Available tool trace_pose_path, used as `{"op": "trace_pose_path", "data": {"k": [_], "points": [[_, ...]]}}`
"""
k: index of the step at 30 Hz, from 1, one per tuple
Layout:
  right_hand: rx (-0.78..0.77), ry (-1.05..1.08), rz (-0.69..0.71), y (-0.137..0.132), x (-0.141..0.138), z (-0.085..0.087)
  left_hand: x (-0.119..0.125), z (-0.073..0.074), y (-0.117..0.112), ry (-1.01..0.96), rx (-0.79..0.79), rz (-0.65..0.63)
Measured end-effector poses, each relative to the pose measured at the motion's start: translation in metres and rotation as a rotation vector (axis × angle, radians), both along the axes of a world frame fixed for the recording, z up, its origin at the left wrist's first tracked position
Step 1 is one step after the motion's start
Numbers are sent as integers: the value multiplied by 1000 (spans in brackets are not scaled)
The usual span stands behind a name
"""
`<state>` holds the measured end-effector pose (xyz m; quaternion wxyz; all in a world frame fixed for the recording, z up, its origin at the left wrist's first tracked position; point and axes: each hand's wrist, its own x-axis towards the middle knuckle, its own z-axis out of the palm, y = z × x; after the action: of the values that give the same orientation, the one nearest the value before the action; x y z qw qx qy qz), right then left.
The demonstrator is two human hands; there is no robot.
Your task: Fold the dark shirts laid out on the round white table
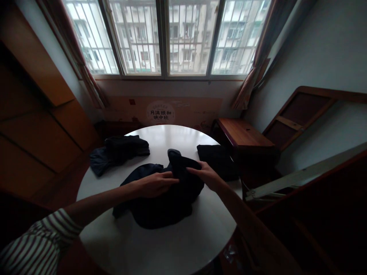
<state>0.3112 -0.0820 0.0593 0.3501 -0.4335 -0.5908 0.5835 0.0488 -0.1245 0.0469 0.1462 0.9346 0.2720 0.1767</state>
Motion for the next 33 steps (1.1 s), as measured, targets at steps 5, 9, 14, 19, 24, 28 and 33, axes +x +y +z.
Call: {"op": "trace_pose_path", "data": {"k": [5,9,14,19,24,28,33], "points": [[-30,49,-234,-1,33,12,-60,31,6,-472,-94,274],[59,-55,-324,19,65,27,-135,49,26,-1047,-97,509],[174,-116,-335,42,63,30,-185,50,45,-1091,-244,669],[218,-325,-59,42,42,9,-163,23,54,-501,-294,769],[330,-406,-35,42,33,-5,-105,-17,61,-170,-404,576],[431,-437,20,38,36,1,-77,-29,55,11,-348,505],[575,-447,5,33,40,20,-78,6,48,-210,-228,340]]}}
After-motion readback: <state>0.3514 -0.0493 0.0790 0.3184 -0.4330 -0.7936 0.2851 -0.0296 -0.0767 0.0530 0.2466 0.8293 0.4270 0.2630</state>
